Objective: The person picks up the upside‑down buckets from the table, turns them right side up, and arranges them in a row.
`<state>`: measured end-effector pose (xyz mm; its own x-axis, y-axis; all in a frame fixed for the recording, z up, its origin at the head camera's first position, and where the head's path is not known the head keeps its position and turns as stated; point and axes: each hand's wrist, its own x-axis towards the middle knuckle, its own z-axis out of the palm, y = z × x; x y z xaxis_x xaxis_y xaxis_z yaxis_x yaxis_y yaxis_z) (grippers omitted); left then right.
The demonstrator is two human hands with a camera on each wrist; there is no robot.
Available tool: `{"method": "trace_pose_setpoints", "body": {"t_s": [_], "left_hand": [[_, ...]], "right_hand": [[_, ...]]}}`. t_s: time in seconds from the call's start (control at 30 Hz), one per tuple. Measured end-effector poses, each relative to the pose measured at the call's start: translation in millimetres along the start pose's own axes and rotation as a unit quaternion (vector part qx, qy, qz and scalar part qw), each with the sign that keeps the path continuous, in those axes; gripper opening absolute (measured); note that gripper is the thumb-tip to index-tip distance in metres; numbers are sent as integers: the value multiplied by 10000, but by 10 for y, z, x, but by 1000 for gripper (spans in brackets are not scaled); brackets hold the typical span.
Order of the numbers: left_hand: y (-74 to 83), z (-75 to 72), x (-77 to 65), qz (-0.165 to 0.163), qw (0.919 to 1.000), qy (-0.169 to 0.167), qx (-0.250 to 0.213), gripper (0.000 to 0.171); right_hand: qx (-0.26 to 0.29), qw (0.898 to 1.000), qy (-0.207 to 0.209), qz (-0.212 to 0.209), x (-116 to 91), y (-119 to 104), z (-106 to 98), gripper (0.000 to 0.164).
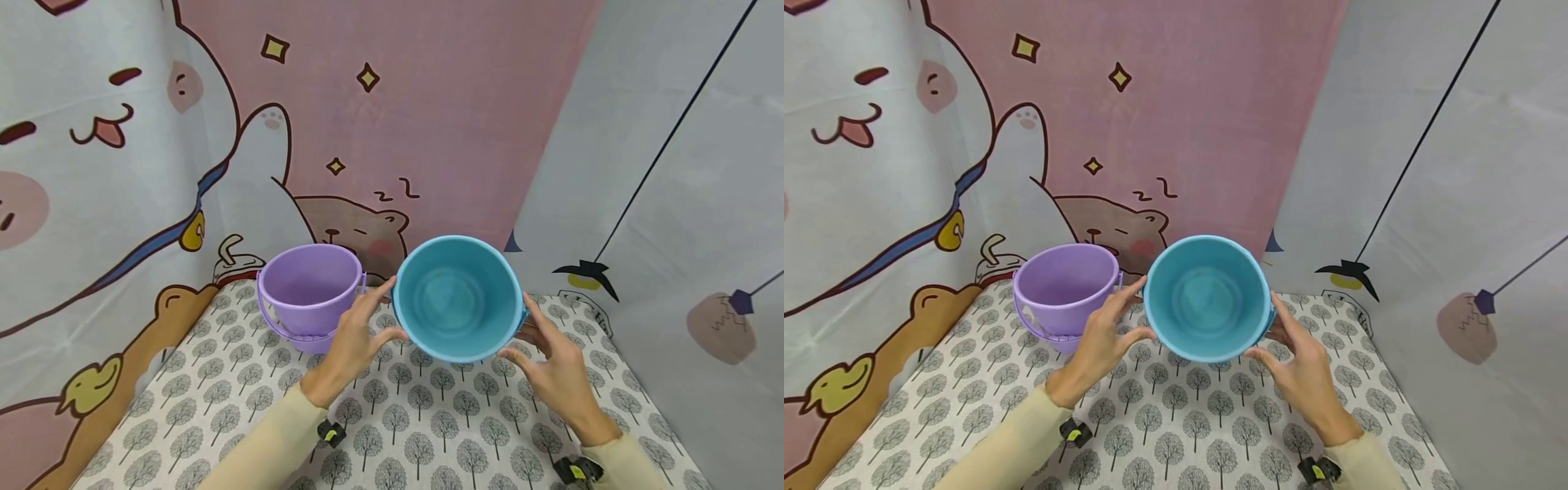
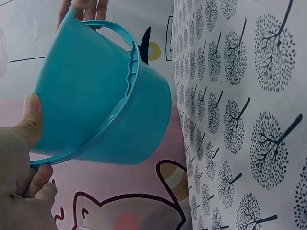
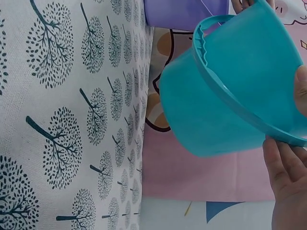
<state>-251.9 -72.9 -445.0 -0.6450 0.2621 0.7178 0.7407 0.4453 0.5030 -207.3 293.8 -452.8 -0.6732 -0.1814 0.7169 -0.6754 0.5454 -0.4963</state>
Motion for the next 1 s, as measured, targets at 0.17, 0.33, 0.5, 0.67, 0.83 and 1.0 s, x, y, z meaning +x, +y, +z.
{"method": "trace_pose_setpoints", "body": {"t_s": [0.17,0.33,0.5,0.67,0.83,1.0], "left_hand": [[-6,47,24,-182,9998,-7,17,106],[2,87,41,-409,9991,-36,41,104],[23,119,57,-641,9979,-82,-23,102],[37,154,74,-910,9957,-161,-108,100],[47,204,95,-1119,9934,-236,-33,98],[62,250,112,-1293,9911,-304,100,95]], "right_hand": [[55,9996,-54,285,5,26,4,127],[204,9972,-167,699,12,74,6,121],[255,9937,-294,1050,14,127,-3,115],[308,9912,-317,1246,32,155,2,109],[490,9875,-326,1462,49,187,11,101],[616,9864,-323,1491,62,242,19,92]]}}
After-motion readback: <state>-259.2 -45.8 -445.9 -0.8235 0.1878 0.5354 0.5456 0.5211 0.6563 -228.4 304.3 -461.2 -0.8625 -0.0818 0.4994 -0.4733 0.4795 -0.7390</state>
